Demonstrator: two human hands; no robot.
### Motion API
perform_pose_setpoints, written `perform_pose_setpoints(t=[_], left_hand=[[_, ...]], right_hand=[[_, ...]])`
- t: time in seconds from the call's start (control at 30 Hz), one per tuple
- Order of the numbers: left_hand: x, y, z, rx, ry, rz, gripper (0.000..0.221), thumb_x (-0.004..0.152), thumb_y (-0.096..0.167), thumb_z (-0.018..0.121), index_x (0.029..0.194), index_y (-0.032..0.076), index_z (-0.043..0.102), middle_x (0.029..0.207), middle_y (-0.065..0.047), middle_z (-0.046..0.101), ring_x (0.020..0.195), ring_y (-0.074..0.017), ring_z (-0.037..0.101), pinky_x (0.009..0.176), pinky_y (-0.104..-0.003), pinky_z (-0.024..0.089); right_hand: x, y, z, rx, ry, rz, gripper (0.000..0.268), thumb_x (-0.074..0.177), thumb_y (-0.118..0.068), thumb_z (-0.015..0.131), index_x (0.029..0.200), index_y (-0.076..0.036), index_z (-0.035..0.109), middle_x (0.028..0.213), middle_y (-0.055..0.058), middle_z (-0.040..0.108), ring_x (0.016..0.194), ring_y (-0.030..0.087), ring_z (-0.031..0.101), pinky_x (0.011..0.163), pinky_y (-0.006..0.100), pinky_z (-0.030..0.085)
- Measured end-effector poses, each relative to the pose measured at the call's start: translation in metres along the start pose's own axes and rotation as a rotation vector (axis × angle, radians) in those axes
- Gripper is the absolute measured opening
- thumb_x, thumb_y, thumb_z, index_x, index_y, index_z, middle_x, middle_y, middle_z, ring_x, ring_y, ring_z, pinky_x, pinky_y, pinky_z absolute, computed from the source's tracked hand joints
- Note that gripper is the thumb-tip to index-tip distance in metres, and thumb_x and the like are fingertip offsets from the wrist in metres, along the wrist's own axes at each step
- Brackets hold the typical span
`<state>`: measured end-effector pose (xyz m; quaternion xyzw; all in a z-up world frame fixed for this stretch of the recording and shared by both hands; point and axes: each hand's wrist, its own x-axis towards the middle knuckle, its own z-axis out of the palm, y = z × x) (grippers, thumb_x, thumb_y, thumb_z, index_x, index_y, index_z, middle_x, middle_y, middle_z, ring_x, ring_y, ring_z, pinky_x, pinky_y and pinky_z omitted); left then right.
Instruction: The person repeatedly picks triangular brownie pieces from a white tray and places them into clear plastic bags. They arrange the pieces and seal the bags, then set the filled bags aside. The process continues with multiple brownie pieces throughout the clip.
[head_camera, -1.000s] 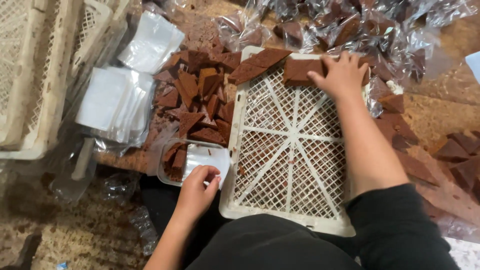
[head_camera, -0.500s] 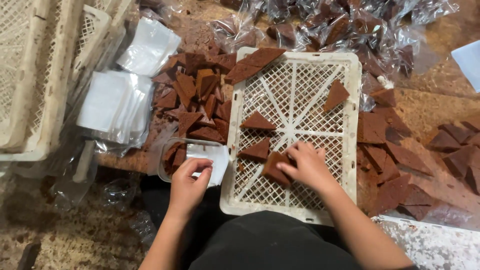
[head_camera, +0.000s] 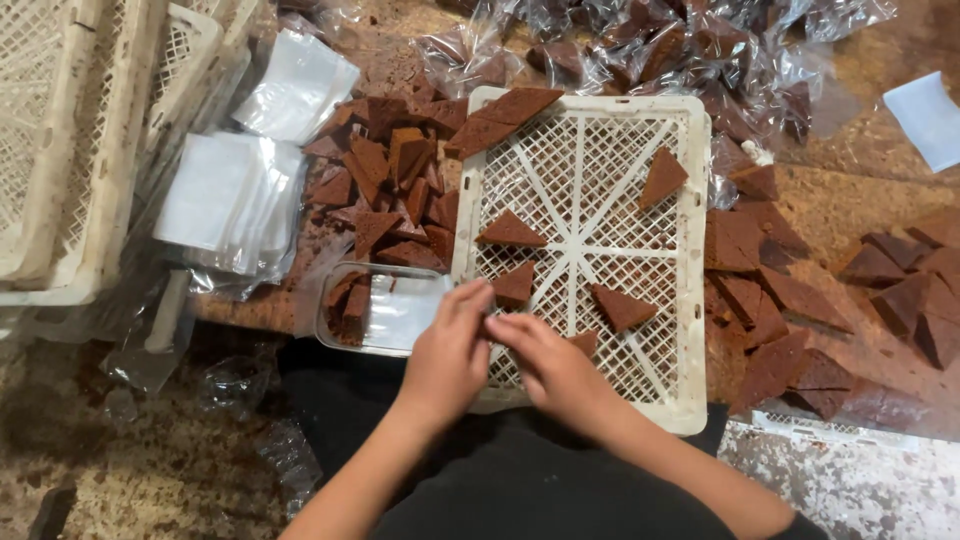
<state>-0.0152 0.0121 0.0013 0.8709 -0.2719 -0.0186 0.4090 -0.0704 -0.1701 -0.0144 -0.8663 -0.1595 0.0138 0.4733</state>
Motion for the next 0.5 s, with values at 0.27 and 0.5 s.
perform_pose_setpoints(t=[0.27,0.5], left_hand=[[-0.024,-0.055,0.022,-0.032,-0.103,0.314,0.043,0.092,-0.002,0.057,0.132,0.012,0.063,0.123,-0.012,0.069,0.109,-0.0308,0.070,0.091,-0.040,0.056],[-0.033,-0.073,-0.018,0.290,-0.274,-0.171,0.007,0.097,0.026,0.056,0.102,0.021,0.059,0.083,-0.005,0.072,0.088,-0.0317,0.075,0.076,-0.045,0.058]], right_hand=[[0.017,-0.033,-0.068,0.027,0.018,0.616,0.056,0.087,-0.004,0.054,0.137,-0.028,0.062,0.121,0.010,0.075,0.090,0.029,0.064,0.076,0.039,0.050],[-0.011,0.033,-0.044,-0.375,0.172,0.155,0.057,0.085,-0.007,0.069,0.140,-0.003,0.056,0.129,0.025,0.064,0.118,0.044,0.059,0.101,0.053,0.046]])
